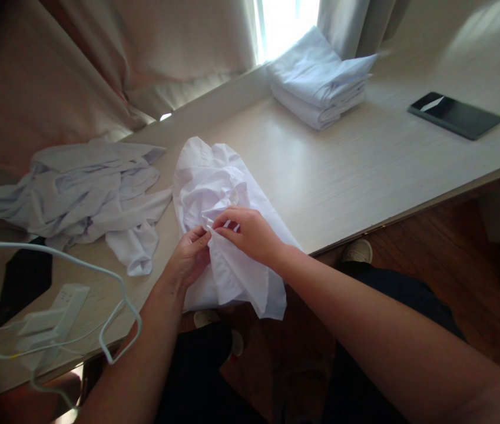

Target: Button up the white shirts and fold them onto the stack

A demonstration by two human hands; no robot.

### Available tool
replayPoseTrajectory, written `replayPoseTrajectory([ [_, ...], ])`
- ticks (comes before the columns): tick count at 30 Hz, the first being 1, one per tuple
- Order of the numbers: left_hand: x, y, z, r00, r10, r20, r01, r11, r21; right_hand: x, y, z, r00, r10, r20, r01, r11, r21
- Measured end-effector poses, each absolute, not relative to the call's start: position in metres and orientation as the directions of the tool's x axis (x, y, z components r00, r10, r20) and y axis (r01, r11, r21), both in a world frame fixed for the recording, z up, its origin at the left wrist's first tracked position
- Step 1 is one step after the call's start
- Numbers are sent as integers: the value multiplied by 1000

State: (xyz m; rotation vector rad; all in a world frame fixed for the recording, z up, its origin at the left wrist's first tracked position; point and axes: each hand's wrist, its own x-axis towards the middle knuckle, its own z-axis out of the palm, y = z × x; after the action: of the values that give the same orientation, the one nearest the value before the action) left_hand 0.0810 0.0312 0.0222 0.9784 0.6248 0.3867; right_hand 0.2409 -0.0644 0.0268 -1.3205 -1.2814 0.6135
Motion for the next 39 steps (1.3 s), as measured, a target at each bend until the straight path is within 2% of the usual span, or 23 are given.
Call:
replayPoseTrajectory([
  [39,80,31,23,761,558,-331,-27,537,843,237,-65,21,293,902,316,282,234,-930],
])
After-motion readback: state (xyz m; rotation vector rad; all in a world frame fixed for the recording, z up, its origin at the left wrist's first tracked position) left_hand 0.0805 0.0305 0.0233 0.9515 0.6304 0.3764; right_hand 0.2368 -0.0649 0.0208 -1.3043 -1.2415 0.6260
